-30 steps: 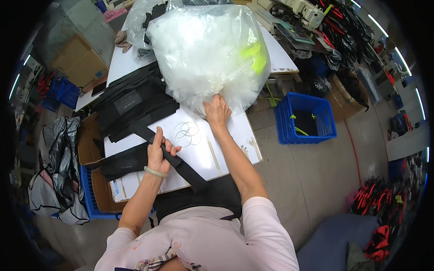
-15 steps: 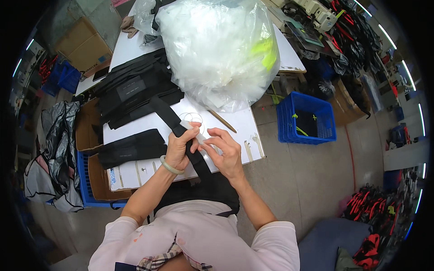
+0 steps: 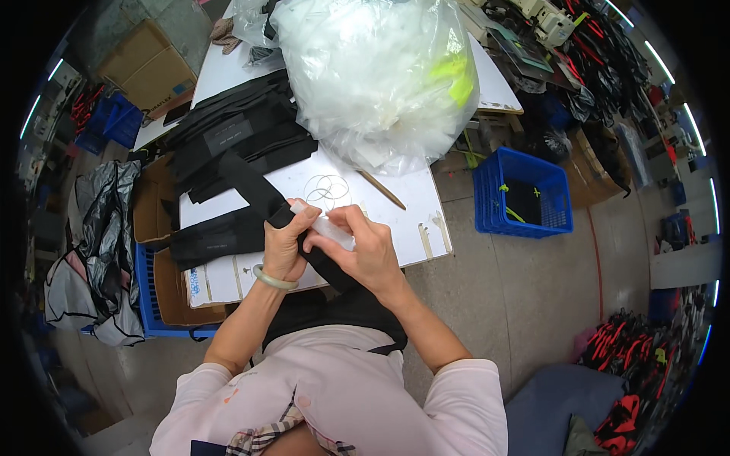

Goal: Assembling and organizing black fabric straps and components at a workstation.

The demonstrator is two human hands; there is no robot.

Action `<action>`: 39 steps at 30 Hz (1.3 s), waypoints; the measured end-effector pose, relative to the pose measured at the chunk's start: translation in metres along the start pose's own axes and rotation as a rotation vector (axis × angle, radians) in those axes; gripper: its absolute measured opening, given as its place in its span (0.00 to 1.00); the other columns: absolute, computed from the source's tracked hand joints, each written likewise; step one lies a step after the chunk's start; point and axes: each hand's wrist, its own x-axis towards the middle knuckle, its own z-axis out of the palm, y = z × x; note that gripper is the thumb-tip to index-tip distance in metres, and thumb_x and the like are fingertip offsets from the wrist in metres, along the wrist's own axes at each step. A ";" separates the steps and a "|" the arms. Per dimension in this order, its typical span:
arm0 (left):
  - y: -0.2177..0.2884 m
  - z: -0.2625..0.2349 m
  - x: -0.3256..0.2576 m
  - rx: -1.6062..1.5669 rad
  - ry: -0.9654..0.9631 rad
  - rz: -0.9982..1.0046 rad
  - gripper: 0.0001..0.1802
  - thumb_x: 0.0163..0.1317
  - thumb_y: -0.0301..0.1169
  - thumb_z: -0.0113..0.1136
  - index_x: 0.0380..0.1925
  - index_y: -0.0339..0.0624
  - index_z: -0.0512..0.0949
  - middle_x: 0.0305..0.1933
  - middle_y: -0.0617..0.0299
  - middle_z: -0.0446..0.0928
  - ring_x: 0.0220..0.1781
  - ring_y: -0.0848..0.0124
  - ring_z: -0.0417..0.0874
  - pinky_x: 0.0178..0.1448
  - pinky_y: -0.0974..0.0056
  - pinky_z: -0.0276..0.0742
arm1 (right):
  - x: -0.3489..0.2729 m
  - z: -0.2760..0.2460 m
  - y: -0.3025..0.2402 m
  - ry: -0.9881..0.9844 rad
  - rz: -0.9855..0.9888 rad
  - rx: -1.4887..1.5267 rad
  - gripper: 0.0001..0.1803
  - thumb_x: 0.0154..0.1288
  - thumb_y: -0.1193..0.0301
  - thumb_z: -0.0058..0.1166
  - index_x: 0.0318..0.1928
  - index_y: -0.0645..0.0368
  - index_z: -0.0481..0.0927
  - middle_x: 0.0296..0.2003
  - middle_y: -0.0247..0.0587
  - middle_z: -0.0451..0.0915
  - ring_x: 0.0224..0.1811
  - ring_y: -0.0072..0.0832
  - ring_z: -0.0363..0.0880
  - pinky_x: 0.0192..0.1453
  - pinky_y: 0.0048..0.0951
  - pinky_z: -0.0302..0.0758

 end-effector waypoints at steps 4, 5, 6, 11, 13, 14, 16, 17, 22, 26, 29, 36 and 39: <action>0.008 0.012 -0.007 0.061 0.069 -0.046 0.11 0.60 0.29 0.66 0.27 0.36 0.74 0.21 0.63 0.73 0.15 0.76 0.69 0.22 0.70 0.68 | 0.005 0.004 -0.007 0.026 0.066 0.041 0.11 0.53 0.73 0.70 0.30 0.64 0.79 0.23 0.40 0.82 0.26 0.24 0.82 0.29 0.23 0.75; 0.011 0.014 -0.007 0.045 0.066 -0.064 0.12 0.61 0.32 0.66 0.26 0.37 0.74 0.20 0.64 0.71 0.15 0.76 0.68 0.23 0.69 0.68 | 0.004 0.002 -0.007 -0.017 0.240 0.175 0.12 0.52 0.72 0.71 0.30 0.64 0.79 0.23 0.38 0.81 0.27 0.21 0.81 0.29 0.21 0.74; 0.013 0.012 -0.004 0.045 0.073 -0.067 0.12 0.61 0.32 0.66 0.26 0.37 0.74 0.20 0.64 0.71 0.15 0.76 0.68 0.23 0.69 0.68 | 0.003 -0.001 -0.004 -0.022 0.245 0.178 0.12 0.52 0.72 0.71 0.30 0.64 0.79 0.23 0.38 0.81 0.27 0.21 0.81 0.29 0.21 0.74; 0.040 -0.018 0.027 -0.508 0.213 -0.269 0.22 0.59 0.50 0.67 0.23 0.44 0.73 0.18 0.67 0.66 0.14 0.77 0.62 0.26 0.68 0.70 | -0.005 -0.028 -0.014 -0.214 0.144 0.218 0.10 0.50 0.76 0.71 0.24 0.62 0.79 0.21 0.31 0.75 0.23 0.17 0.70 0.27 0.20 0.65; 0.039 -0.019 0.027 -0.529 0.209 -0.278 0.22 0.59 0.50 0.67 0.23 0.44 0.73 0.18 0.67 0.66 0.14 0.77 0.62 0.26 0.68 0.70 | -0.007 -0.027 -0.015 -0.287 0.076 0.115 0.13 0.49 0.72 0.72 0.23 0.64 0.78 0.21 0.34 0.75 0.20 0.22 0.70 0.25 0.24 0.66; 0.039 -0.017 0.027 -0.548 0.197 -0.292 0.22 0.60 0.50 0.67 0.23 0.45 0.73 0.19 0.67 0.66 0.14 0.77 0.62 0.27 0.68 0.70 | -0.007 -0.024 -0.014 -0.284 0.078 0.114 0.13 0.49 0.72 0.72 0.23 0.64 0.78 0.21 0.34 0.75 0.20 0.22 0.70 0.25 0.24 0.66; 0.038 -0.014 0.022 -0.535 0.192 -0.273 0.22 0.60 0.49 0.67 0.23 0.45 0.73 0.19 0.66 0.67 0.14 0.77 0.62 0.27 0.68 0.69 | -0.004 -0.017 -0.012 -0.207 -0.041 0.005 0.14 0.48 0.71 0.71 0.22 0.62 0.76 0.20 0.35 0.73 0.19 0.27 0.72 0.23 0.28 0.66; 0.038 -0.013 0.019 -0.523 0.189 -0.248 0.21 0.60 0.49 0.67 0.23 0.45 0.73 0.19 0.66 0.67 0.14 0.77 0.62 0.27 0.68 0.69 | -0.004 -0.013 -0.013 -0.206 -0.041 0.006 0.14 0.48 0.71 0.71 0.22 0.62 0.76 0.20 0.35 0.73 0.19 0.27 0.72 0.23 0.28 0.66; 0.037 -0.010 0.016 -0.488 0.200 -0.163 0.22 0.60 0.50 0.65 0.22 0.45 0.73 0.19 0.66 0.67 0.15 0.77 0.62 0.29 0.67 0.69 | -0.006 -0.005 -0.020 -0.115 -0.265 -0.318 0.15 0.47 0.72 0.68 0.22 0.57 0.70 0.19 0.35 0.70 0.18 0.32 0.72 0.21 0.33 0.65; 0.035 -0.009 0.013 -0.471 0.175 -0.121 0.23 0.62 0.51 0.64 0.23 0.45 0.73 0.19 0.66 0.67 0.16 0.76 0.62 0.30 0.67 0.69 | -0.005 0.006 -0.020 -0.088 -0.258 -0.318 0.14 0.47 0.74 0.67 0.22 0.57 0.70 0.19 0.36 0.70 0.18 0.32 0.72 0.21 0.33 0.65; 0.035 -0.012 0.014 -0.511 0.172 -0.133 0.22 0.62 0.52 0.63 0.23 0.46 0.73 0.19 0.67 0.66 0.16 0.76 0.62 0.30 0.67 0.69 | -0.004 0.012 -0.020 -0.084 -0.281 -0.322 0.14 0.47 0.74 0.66 0.22 0.57 0.69 0.19 0.36 0.70 0.17 0.33 0.72 0.20 0.33 0.65; 0.036 -0.007 0.013 -0.537 0.146 -0.133 0.22 0.63 0.52 0.62 0.22 0.47 0.73 0.19 0.67 0.65 0.16 0.77 0.60 0.27 0.70 0.65 | -0.004 0.014 -0.017 -0.089 -0.146 -0.266 0.14 0.50 0.72 0.67 0.26 0.59 0.72 0.22 0.38 0.75 0.19 0.34 0.75 0.21 0.32 0.68; 0.044 -0.022 0.017 -0.649 0.178 -0.111 0.23 0.63 0.52 0.62 0.22 0.47 0.72 0.19 0.67 0.65 0.16 0.77 0.60 0.27 0.70 0.64 | -0.003 0.004 -0.024 -0.168 -0.113 -0.169 0.13 0.51 0.72 0.69 0.30 0.63 0.76 0.25 0.39 0.77 0.19 0.30 0.75 0.22 0.29 0.69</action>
